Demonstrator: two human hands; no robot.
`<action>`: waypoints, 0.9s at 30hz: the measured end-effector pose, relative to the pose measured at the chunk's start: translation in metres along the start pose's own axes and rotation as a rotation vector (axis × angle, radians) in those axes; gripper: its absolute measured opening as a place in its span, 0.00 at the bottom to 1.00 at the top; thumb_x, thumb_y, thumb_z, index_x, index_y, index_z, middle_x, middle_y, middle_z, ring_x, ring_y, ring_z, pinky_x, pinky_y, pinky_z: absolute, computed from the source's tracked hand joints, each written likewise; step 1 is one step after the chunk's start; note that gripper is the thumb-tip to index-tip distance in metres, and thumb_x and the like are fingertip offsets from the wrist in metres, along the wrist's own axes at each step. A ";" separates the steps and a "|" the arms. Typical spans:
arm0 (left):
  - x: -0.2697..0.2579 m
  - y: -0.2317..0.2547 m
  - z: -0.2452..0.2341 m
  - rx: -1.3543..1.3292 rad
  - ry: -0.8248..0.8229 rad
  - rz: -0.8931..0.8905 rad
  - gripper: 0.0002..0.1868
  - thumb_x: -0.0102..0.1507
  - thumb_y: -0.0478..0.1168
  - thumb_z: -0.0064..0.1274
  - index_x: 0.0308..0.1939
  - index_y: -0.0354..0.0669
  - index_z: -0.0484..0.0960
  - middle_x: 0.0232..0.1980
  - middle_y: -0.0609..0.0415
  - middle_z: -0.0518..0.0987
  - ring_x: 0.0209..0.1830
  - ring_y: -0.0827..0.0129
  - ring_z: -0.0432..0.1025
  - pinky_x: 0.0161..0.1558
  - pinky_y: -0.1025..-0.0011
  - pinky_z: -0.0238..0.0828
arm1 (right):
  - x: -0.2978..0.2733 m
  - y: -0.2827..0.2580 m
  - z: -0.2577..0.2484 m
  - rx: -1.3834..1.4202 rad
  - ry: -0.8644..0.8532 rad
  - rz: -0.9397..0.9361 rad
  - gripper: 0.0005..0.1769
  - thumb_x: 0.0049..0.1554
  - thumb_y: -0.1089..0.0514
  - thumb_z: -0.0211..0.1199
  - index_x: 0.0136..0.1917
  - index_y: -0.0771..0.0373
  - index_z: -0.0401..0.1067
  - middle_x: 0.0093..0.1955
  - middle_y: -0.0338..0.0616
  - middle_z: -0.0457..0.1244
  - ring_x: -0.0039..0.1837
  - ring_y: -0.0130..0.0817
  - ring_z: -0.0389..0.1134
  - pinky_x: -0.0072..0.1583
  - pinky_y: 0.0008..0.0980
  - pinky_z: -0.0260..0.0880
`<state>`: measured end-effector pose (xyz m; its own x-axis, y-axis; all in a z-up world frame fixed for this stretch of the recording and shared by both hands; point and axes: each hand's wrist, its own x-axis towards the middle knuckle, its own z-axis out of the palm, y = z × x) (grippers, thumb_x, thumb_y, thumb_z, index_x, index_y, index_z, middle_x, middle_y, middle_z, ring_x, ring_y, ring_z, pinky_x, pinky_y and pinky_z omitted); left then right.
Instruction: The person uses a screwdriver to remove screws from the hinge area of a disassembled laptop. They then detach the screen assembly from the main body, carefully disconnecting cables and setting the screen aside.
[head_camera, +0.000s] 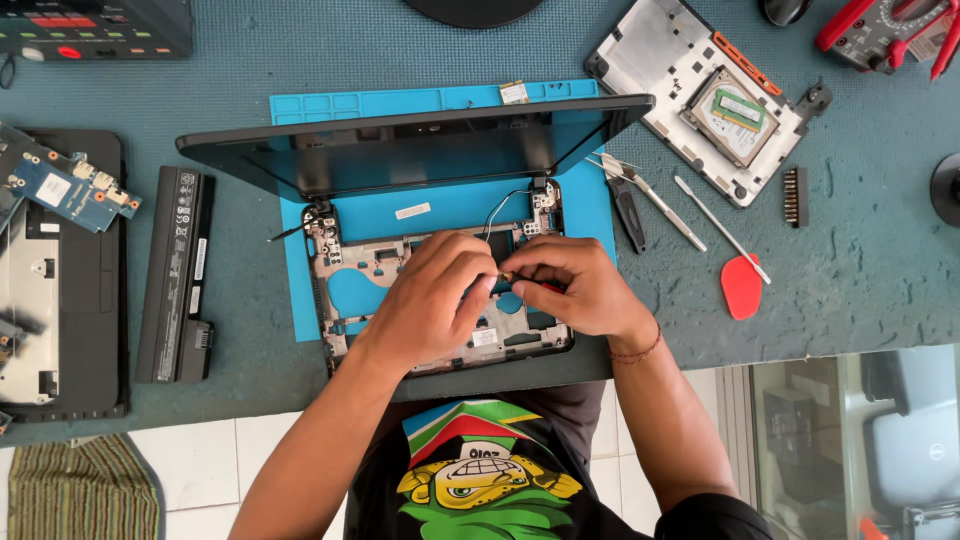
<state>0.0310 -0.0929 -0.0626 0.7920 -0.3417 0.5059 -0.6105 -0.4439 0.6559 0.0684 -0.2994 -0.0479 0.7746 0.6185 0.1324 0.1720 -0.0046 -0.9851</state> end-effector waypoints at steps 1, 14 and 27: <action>0.001 0.001 -0.002 0.000 -0.001 0.000 0.07 0.65 0.38 0.41 0.37 0.42 0.74 0.39 0.55 0.73 0.47 0.58 0.70 0.50 0.63 0.67 | 0.000 0.000 0.000 0.000 0.001 0.000 0.13 0.50 0.72 0.61 0.50 0.72 0.73 0.42 0.54 0.66 0.42 0.35 0.67 0.42 0.33 0.75; 0.003 0.007 -0.012 -0.799 0.204 -0.400 0.03 0.59 0.30 0.53 0.36 0.33 0.79 0.33 0.50 0.76 0.32 0.72 0.69 0.38 0.72 0.70 | -0.006 0.012 -0.005 0.183 0.041 -0.053 0.10 0.49 0.74 0.60 0.47 0.76 0.71 0.40 0.58 0.64 0.39 0.36 0.66 0.39 0.34 0.74; 0.004 0.011 -0.009 -0.880 0.203 -0.467 0.05 0.59 0.30 0.55 0.37 0.28 0.80 0.28 0.46 0.78 0.30 0.72 0.73 0.36 0.73 0.74 | -0.002 0.003 -0.004 0.167 0.008 -0.100 0.10 0.49 0.75 0.60 0.47 0.74 0.72 0.40 0.58 0.65 0.36 0.34 0.66 0.35 0.32 0.70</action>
<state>0.0279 -0.0916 -0.0484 0.9864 -0.1070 0.1252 -0.0883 0.2981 0.9504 0.0702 -0.3038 -0.0511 0.7638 0.6027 0.2311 0.1460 0.1874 -0.9714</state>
